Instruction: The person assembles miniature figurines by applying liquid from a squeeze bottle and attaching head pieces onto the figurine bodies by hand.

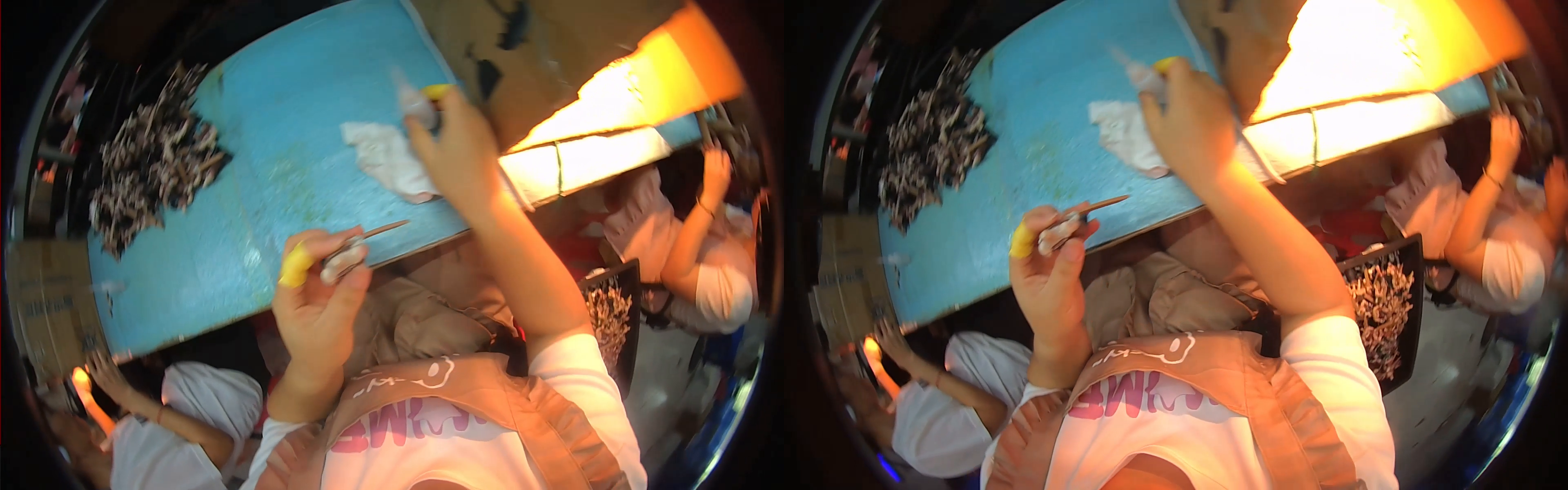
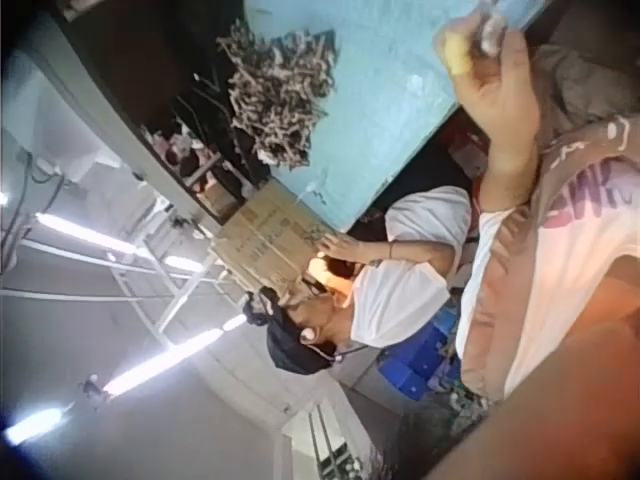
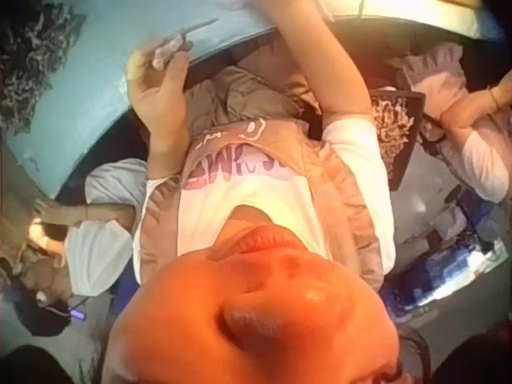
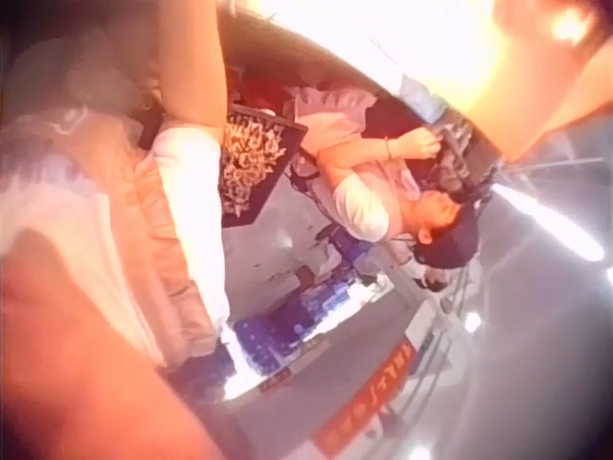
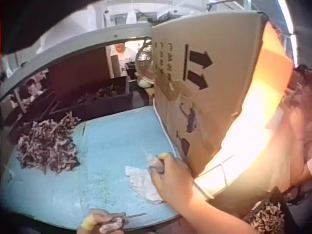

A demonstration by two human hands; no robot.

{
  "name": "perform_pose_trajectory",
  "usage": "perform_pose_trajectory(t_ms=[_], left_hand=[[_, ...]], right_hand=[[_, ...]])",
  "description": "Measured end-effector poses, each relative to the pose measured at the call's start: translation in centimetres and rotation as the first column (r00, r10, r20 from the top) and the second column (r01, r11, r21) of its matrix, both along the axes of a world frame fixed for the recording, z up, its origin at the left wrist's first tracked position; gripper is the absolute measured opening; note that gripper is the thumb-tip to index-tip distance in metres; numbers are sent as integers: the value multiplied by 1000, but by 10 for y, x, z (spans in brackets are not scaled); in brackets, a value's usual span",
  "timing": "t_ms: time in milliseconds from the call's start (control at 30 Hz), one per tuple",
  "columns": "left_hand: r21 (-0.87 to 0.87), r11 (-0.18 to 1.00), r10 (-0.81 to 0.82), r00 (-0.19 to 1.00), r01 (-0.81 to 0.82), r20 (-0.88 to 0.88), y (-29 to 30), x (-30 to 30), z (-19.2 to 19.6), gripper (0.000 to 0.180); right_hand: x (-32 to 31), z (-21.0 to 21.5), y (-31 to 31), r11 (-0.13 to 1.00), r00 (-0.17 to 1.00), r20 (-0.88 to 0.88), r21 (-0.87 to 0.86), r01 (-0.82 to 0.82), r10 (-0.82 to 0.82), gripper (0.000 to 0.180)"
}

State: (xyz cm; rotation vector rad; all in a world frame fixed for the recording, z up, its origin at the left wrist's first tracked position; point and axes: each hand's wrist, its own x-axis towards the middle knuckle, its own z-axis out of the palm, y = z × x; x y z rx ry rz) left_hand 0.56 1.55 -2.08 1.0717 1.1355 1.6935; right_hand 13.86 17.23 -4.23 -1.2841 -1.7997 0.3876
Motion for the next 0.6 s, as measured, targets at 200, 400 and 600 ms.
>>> perform_pose_trajectory(t_ms=[200, 400, 600], left_hand=[[-12, 999, -43, 995, 44, 85, 1, 1, 0, 34], [-28, 999, 24, 1000, -24, 12, 7, -7, 0, 34], [-80, 994, -70, 995, 76, 77, 7, 6, 8, 37]], right_hand=[[10, -1, -14, 958, 996, -82, 283, 43, -21, 36], [62, 20, -35, 734, 963, -268, 655, 177, 7, 22], [102, 33, 72, 821, 987, 162, -560, 110, -22, 23]])
